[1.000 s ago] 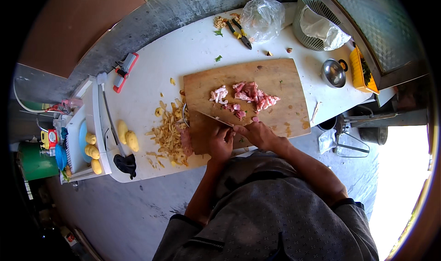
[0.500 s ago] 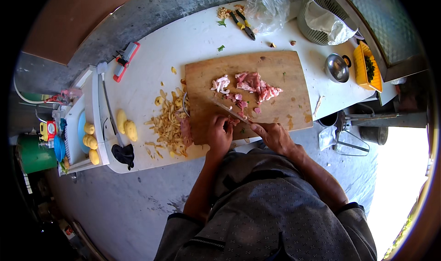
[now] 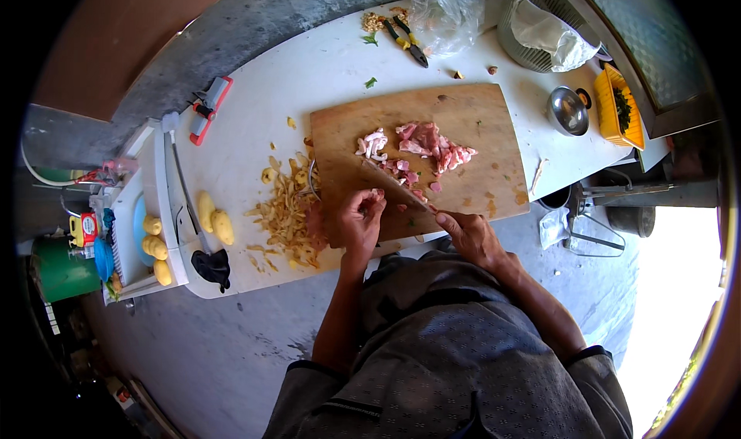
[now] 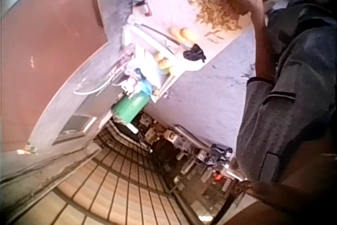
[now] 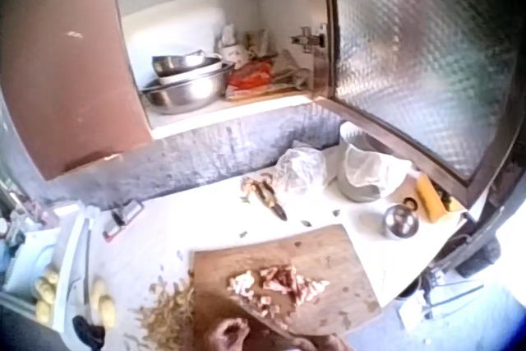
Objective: The person uses a cleaver to chop raw meat into small pieces on a wooden cutting board. The person repeatedly slices the meat and occasionally gathers the pieces together to continue chopping.
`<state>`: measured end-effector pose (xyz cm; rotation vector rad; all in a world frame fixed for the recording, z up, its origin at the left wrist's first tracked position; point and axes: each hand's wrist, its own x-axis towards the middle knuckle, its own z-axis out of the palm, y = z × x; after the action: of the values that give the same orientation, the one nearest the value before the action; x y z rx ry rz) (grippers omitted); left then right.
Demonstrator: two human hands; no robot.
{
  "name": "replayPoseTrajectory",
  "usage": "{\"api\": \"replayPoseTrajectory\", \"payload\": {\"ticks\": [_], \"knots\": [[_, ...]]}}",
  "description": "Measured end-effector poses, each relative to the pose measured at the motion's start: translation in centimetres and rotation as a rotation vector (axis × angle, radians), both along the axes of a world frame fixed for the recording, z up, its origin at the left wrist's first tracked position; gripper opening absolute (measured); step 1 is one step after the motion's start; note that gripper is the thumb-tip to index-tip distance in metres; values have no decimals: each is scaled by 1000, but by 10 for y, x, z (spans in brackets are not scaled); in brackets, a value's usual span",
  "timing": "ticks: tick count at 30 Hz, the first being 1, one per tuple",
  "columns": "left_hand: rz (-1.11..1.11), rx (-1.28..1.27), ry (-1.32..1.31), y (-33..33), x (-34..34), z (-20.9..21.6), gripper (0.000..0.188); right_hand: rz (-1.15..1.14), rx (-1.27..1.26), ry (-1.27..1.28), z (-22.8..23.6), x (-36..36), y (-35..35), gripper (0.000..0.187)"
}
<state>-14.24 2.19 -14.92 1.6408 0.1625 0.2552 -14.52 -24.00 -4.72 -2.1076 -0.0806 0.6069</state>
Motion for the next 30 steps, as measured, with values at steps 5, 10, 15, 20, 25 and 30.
{"api": "replayPoseTrajectory", "payload": {"ticks": [5,10,15,20,25,30], "knots": [[29,-275,62,11,13,24,16,-22,47,-52,-4,0,-5,58],[44,-90,101,14,22,44,21,-9,-14,118,17,10,-5,58],[-178,402,139,23,28,30,20,66,-24,-11,12,10,-5,55],[-70,438,4,14,27,28,21,154,-103,41,20,13,3,52],[-74,420,50,16,18,24,21,139,-86,32,23,13,7,51],[-63,465,-19,9,24,17,24,150,-83,46,23,14,5,50]]}}
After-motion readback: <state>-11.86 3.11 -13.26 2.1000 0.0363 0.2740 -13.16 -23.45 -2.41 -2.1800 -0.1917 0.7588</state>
